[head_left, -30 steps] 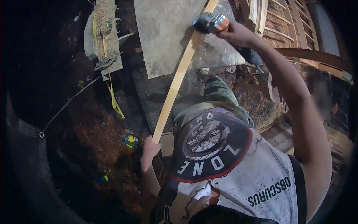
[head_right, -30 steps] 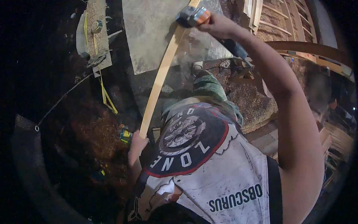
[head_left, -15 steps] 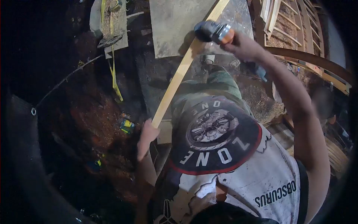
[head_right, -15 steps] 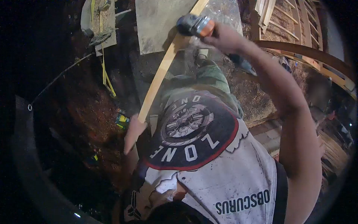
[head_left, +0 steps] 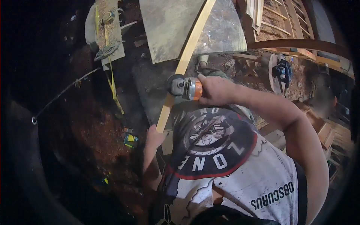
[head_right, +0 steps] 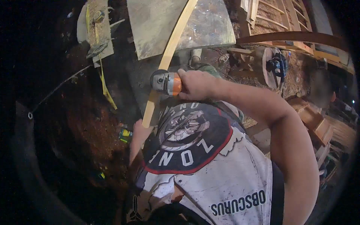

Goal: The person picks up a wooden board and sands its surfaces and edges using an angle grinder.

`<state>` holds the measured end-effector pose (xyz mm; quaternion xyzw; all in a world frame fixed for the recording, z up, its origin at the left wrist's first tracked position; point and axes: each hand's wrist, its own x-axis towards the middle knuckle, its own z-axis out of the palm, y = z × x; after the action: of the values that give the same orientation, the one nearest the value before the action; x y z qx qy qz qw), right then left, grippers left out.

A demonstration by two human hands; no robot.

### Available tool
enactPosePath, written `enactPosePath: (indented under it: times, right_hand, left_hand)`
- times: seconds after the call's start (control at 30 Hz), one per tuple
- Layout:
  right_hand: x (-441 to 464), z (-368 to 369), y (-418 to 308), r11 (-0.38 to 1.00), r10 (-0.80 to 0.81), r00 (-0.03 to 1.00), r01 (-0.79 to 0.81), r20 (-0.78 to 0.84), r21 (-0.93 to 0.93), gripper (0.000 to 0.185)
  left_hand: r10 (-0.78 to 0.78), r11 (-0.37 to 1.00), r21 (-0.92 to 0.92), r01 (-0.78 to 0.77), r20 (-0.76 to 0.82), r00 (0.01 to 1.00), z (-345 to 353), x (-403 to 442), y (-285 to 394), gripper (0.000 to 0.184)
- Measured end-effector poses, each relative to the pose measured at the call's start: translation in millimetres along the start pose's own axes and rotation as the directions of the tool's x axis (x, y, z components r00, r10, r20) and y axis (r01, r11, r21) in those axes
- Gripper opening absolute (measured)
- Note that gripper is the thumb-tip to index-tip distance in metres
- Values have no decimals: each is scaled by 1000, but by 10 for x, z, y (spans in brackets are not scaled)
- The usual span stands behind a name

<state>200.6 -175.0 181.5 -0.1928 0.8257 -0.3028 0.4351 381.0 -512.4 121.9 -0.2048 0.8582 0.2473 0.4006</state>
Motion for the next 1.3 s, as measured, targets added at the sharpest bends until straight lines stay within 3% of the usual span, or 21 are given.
enactPosePath:
  times: [0.1,0.2,0.23,0.27,0.33,0.37,0.43,0.53,0.6,0.63,0.67,0.73,0.8,0.9,0.93,1.03,1.1,1.13,1.2,1.3]
  right_hand:
    - [96,-191,280,1000,9,987,-7,-162,12,56]
    - [154,-523,419,994,47,976,-26,-212,101,59]
    - [197,-604,540,990,-13,961,52,-275,134,55]
    - [233,-718,603,989,-12,959,53,-282,138,55]
    - [292,-948,699,946,82,970,-4,-227,323,49]
    - [326,-936,806,974,-8,925,92,-381,206,45]
    - [393,-1117,973,968,-5,918,104,-396,230,44]
    - [454,-1426,1201,977,63,941,9,-331,213,43]
    - [393,-1600,1196,988,49,882,26,-468,152,40]
    - [393,-1693,1285,986,164,875,-153,-455,62,37]
    - [381,-1726,1403,991,112,861,-63,-496,115,44]
    - [392,-1874,1542,990,64,858,9,-509,139,42]
    - [382,-2018,1706,986,26,842,68,-539,154,41]
    - [311,-2319,1923,982,170,795,-88,-583,167,38]
    - [284,-2438,1985,962,272,774,-221,-571,160,41]
    - [349,-2543,2342,961,274,788,-208,-552,180,41]
    - [273,-2472,2274,981,189,735,-120,-652,149,40]
    - [234,-2341,2238,982,185,737,-120,-650,143,40]
    - [-9,-1840,1401,991,115,798,-55,-591,118,39]
    - [192,-1153,1274,970,199,868,-107,-455,220,43]
  left_hand:
    - [-45,999,22,45,-17,999,-11,5,-27,45]
    - [-21,999,39,21,5,1000,-9,41,-158,49]
    - [-15,999,45,15,3,1000,-35,20,-152,49]
    - [-40,999,-17,40,20,999,-79,-41,-99,50]
    - [-62,995,-76,64,37,997,-116,-110,-115,50]
    - [-48,996,-79,51,37,998,-78,-102,-199,51]
    - [-36,996,-78,39,36,999,-127,-91,-147,52]
    - [-82,967,-229,111,131,988,-230,-94,120,54]
    - [1,890,-453,56,124,992,-208,35,309,58]
    - [0,891,-449,59,131,991,-202,126,418,58]
    - [2,940,-340,27,85,996,-211,211,533,60]
    - [11,974,-227,-3,34,999,-252,263,664,63]
    - [-16,1000,8,16,14,1000,-327,296,755,55]
    - [58,985,163,-58,6,998,-251,397,485,45]
    - [61,985,163,-61,4,998,-246,396,451,45]
    - [79,990,120,-80,11,997,-269,326,442,39]
    - [154,975,169,-142,-60,986,-252,413,382,39]
    - [152,977,162,-141,-62,986,-230,442,350,39]
    - [116,992,55,-116,-1,993,-342,374,504,37]
    - [105,992,79,-100,-54,993,-345,310,550,37]
